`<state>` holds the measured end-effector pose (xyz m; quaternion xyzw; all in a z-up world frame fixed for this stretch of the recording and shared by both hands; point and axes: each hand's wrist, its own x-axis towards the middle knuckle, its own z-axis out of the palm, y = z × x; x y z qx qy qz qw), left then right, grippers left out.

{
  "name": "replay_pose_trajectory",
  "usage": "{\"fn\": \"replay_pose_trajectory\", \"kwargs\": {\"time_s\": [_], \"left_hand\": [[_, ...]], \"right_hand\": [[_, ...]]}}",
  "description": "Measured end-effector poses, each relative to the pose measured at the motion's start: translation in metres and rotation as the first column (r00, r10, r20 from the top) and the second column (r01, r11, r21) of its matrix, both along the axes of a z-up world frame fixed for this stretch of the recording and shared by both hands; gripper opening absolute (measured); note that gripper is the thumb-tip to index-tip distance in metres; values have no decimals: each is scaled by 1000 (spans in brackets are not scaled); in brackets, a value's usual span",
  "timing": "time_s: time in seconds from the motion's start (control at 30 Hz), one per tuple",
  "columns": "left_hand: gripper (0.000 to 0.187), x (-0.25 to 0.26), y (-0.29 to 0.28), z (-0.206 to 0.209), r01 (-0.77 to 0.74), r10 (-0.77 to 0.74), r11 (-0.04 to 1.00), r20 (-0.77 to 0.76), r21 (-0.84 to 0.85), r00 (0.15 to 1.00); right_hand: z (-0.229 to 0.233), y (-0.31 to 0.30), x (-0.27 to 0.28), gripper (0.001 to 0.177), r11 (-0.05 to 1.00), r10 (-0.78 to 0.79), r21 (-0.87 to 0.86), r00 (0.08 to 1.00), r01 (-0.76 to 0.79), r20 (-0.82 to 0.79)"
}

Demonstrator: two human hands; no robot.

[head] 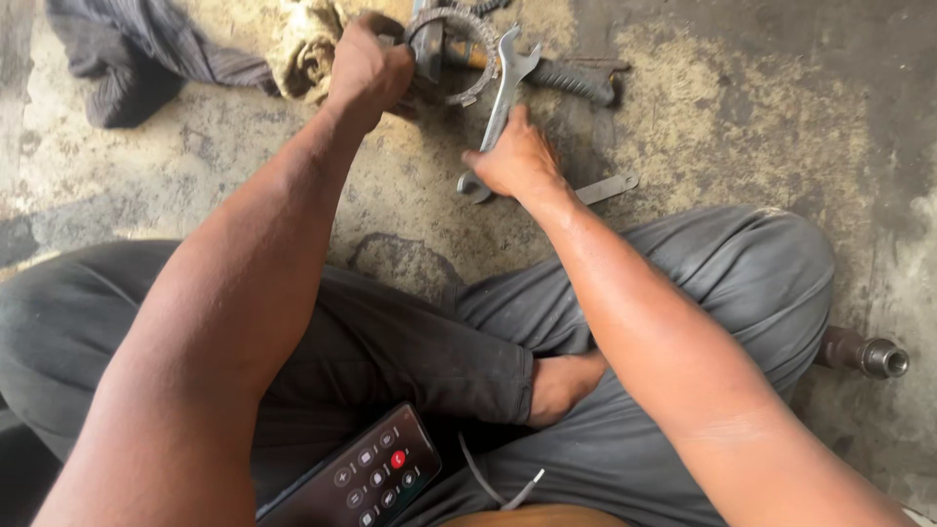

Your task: The person sits on the floor and uses a wrench to tighten a bolt on a metal part held in a hammer. The person repeatedly adjusts the wrench and applies force to secure the component.

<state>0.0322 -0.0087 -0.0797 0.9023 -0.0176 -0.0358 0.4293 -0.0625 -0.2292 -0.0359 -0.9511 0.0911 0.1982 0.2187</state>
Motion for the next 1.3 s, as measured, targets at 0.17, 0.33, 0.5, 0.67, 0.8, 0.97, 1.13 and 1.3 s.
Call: {"fn": "replay_pose_trajectory", "kwargs": {"time_s": [0.17,0.33,0.5,0.67,0.8,0.97,1.13,1.3], "left_hand": [[19,-14,0,36,84,-65,981,-110,176,992],[36,-19,-2,78,-311,136,893,-462,-327,876],[38,-25,-2,86,-253,100,901,-398,-351,912],[36,-28,4,88,-253,86,912,-456,-321,886],[35,-24,0,90,-165,56,960,-424,-225,904],[35,-26,4,93,-189,41,953,-520,-237,853],[33,-13,7,74,-70,1,987,-426,-147,905],[30,-12,7,38,-118,64,989,-464,-88,884]], "right_hand": [[15,-4,-2,41,922,-210,340,977,183,44],[92,-12,2,25,565,-285,769,945,299,-159],[102,-7,-13,37,958,-52,286,977,-10,209],[75,8,-15,42,934,51,297,895,-200,442],[70,4,-6,44,914,218,77,644,-398,733],[80,6,-15,44,932,147,132,687,-337,711],[90,18,-11,48,973,122,134,910,-189,396],[96,15,-21,35,913,189,72,570,-403,800]]}}
